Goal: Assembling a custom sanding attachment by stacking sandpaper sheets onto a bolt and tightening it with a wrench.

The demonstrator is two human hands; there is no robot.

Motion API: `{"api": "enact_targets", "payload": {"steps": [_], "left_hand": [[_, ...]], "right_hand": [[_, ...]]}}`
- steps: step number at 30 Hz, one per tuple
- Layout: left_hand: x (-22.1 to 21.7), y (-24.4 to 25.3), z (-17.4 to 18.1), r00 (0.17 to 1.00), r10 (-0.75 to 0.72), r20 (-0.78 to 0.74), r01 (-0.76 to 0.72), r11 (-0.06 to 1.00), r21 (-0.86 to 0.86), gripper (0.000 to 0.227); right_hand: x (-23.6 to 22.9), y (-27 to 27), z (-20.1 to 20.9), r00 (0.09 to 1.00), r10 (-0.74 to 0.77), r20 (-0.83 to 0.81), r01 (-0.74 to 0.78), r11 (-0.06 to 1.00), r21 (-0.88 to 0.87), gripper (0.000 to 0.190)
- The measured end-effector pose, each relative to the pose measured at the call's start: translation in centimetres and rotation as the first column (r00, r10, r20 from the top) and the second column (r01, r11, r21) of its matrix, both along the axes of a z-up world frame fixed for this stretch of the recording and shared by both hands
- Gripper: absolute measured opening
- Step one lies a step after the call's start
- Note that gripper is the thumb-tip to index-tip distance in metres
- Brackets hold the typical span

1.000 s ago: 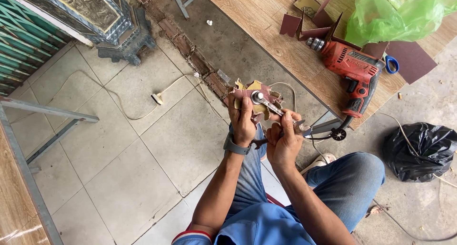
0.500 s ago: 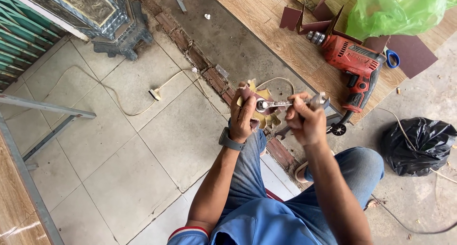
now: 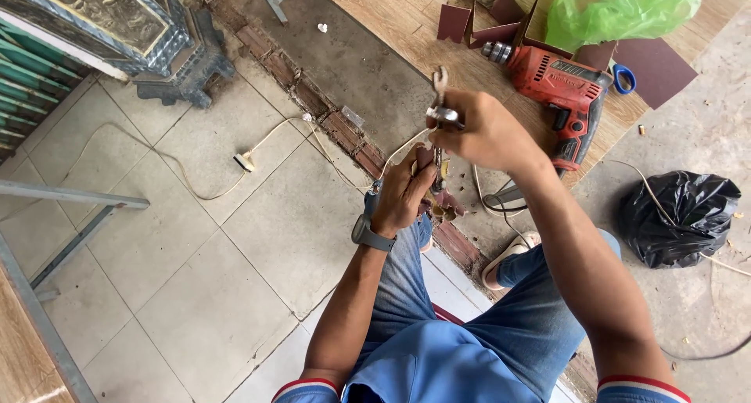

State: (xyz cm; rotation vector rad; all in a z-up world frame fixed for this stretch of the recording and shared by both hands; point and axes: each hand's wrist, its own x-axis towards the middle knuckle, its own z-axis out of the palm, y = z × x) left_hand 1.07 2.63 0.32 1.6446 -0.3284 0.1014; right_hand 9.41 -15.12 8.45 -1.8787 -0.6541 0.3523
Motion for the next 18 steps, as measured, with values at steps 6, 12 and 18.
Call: {"api": "enact_targets", "payload": {"steps": [6,12,18], "left_hand": [[-1.1,-0.7,3.2,0.997,0.034,-0.066,-0.033,0.999,0.024,0.033],[2.7,-0.7,-12.3,0.996,0.007,-0.094,0.004,0.993,0.114,0.035],[0.9,1.1,-1.8,0.856,0.169,-0.488,-0.407,0.802,-0.437,0.037]], "right_hand": [[-3.1,1.9,1.9,0.941,-0.095,0.325,0.187,0.946,-0.264,0.018],[-5.6,3.1,1.5,0.841,0.176,0.512,-0.022,0.956,-0.293,0.01],[-9.1,1.0,0.0,0.813,0.083,0.577,-0.103,0.995,0.001,0.018]]}}
